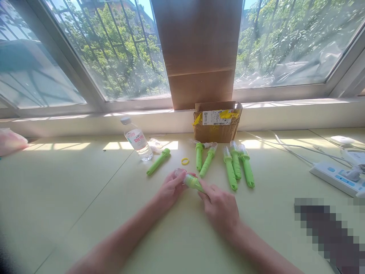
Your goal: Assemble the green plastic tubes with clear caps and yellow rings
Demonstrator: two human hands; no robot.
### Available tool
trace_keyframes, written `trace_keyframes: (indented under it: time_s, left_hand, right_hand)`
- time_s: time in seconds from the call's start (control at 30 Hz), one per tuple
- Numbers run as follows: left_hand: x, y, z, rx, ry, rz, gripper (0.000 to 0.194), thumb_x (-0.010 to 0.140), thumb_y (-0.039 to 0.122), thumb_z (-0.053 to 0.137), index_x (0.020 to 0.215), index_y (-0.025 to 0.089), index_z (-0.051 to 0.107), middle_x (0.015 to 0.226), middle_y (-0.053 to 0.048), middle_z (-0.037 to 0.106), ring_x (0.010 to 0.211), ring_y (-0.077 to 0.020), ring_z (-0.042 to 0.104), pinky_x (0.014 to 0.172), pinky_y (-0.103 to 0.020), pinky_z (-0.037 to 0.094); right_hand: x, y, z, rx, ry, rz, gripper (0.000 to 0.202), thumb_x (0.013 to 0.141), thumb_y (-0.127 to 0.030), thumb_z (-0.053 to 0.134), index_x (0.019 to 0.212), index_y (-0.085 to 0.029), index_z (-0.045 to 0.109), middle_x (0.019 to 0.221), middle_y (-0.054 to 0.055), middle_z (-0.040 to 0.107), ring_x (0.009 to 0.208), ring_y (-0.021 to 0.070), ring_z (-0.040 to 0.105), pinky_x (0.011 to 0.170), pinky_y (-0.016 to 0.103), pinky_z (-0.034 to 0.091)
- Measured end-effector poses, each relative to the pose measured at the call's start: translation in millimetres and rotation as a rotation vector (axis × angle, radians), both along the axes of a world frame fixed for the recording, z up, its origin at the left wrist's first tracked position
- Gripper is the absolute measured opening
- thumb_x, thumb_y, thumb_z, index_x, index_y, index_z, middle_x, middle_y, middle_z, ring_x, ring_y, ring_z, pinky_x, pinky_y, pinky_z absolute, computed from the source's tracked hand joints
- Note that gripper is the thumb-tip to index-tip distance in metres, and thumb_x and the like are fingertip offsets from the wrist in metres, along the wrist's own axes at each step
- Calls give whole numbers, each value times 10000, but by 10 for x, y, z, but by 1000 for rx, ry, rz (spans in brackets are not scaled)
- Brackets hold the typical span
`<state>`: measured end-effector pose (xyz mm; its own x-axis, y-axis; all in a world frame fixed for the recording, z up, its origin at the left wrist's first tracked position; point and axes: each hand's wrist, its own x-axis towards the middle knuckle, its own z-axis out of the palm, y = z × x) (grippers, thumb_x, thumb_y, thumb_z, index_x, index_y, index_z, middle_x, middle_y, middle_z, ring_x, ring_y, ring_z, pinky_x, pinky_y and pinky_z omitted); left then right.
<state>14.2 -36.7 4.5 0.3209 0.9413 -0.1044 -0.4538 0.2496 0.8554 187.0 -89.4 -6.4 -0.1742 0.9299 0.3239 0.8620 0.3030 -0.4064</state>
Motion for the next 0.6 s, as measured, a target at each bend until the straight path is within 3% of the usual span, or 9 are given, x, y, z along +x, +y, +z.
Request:
trace_keyframes:
  time_s: [0.2, 0.37, 0.47, 0.53, 0.6]
  left_hand:
    - [-7, -14, 53, 24, 62, 13, 309, 721, 403, 683, 818, 123, 594, 891, -105, 680, 825, -223, 642, 752, -334, 488]
    - [-53, -28, 105, 54, 49, -81, 269, 761, 375, 652, 846, 137, 560, 906, -105, 676, 855, -229, 638, 761, -343, 481]
    - [-69, -20, 102, 56, 5, -116, 247, 778, 351, 639, 868, 148, 532, 932, -106, 673, 894, -235, 634, 796, -362, 473]
    - [-65, -9, 90, 41, -19, -104, 250, 768, 336, 650, 882, 153, 524, 942, -107, 672, 907, -238, 632, 804, -364, 468]
    - [-46, -2, 85, 1, -58, -68, 266, 743, 300, 676, 909, 162, 520, 953, -105, 670, 936, -242, 625, 816, -362, 461]
  right_hand:
    - [9, 27, 100, -300, 307, 40, 386, 856, -382, 439, 1219, -338, 562, 666, -51, 596, 550, 126, 438, 528, 221, 346]
    - [70, 72, 212, -687, 714, 202, 502, 839, -497, 450, 1246, -220, 547, 506, -65, 362, 462, 86, 298, 422, 191, 233]
    - [101, 102, 249, -936, 859, 244, 586, 821, -546, 461, 1252, -154, 528, 522, -63, 353, 435, 77, 279, 389, 197, 204]
    - [93, 107, 242, -908, 824, 224, 581, 831, -551, 442, 1251, -159, 528, 528, -60, 365, 436, 79, 285, 392, 200, 210]
    - [57, 95, 204, -691, 672, 182, 514, 857, -516, 418, 1246, -204, 539, 543, -55, 396, 461, 84, 316, 424, 199, 236]
